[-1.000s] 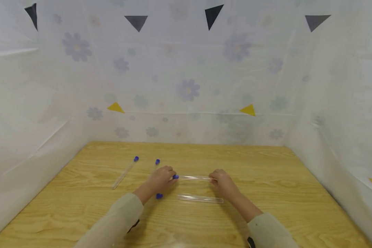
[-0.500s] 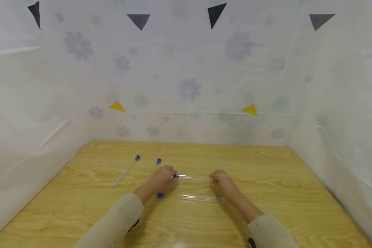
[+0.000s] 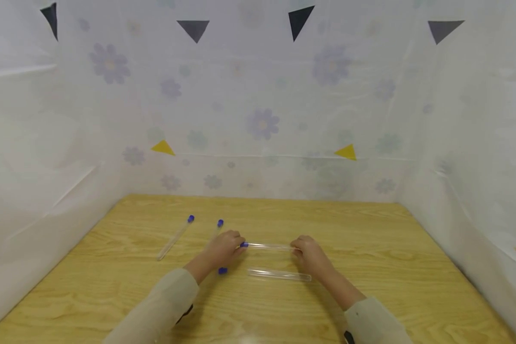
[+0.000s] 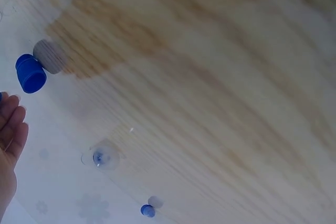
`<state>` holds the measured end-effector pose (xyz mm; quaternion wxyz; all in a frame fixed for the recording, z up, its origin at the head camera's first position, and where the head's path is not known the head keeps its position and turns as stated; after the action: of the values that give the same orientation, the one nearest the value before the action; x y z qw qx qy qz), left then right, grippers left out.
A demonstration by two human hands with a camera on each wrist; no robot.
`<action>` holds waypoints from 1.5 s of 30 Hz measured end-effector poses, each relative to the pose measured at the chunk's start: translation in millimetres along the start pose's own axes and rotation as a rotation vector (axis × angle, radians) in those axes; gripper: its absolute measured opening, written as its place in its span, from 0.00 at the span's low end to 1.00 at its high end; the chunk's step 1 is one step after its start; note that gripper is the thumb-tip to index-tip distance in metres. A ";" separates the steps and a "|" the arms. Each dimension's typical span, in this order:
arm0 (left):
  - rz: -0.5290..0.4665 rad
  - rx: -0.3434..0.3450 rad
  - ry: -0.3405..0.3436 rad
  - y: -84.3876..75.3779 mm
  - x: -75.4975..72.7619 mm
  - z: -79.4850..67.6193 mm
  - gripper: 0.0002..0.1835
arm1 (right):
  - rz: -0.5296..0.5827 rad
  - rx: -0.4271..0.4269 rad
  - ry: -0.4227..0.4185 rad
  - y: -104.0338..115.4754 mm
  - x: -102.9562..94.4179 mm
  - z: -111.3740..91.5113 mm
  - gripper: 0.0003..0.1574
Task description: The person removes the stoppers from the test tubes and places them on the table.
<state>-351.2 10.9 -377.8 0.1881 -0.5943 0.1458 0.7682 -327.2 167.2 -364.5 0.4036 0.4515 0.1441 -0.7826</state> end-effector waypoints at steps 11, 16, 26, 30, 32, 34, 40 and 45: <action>-0.011 -0.013 0.006 1.2 1.6 0.0 0.14 | -0.008 -0.004 0.008 2.4 0.3 -0.2 0.10; -0.010 -0.013 0.027 1.0 3.4 -0.6 0.14 | -0.020 -0.017 -0.004 4.3 -0.4 -0.4 0.10; -0.027 -0.018 0.022 3.0 1.8 -2.6 0.13 | -0.016 -0.020 0.017 6.2 1.1 1.0 0.09; -0.008 -0.014 0.016 2.6 3.5 -2.6 0.13 | -0.008 -0.017 0.040 7.5 1.2 0.7 0.09; -0.012 -0.018 0.013 2.7 3.3 -2.5 0.13 | -0.006 -0.015 0.045 8.0 1.2 0.6 0.09; -0.020 -0.024 0.013 3.1 3.0 -2.3 0.13 | -0.010 -0.016 0.047 8.2 1.4 0.7 0.09; -0.044 -0.040 0.030 4.1 3.1 -1.4 0.12 | -0.028 -0.038 0.041 9.5 0.8 1.8 0.08; -0.024 -0.019 0.039 1.7 3.7 -0.9 0.12 | -0.015 -0.053 0.036 9.3 1.3 0.2 0.08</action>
<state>-352.0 9.4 -381.6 0.1888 -0.6129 0.1348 0.7554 -320.6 160.6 -364.2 0.4068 0.4536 0.1752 -0.7733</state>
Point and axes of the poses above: each hand's wrist, its own z-axis towards the middle knuckle, its own x-axis out of the palm, y = z × x, the point moved 10 cm from there along z, towards the middle knuckle, and after that the axes turned 15 degrees about -x, right-handed, at the moved point
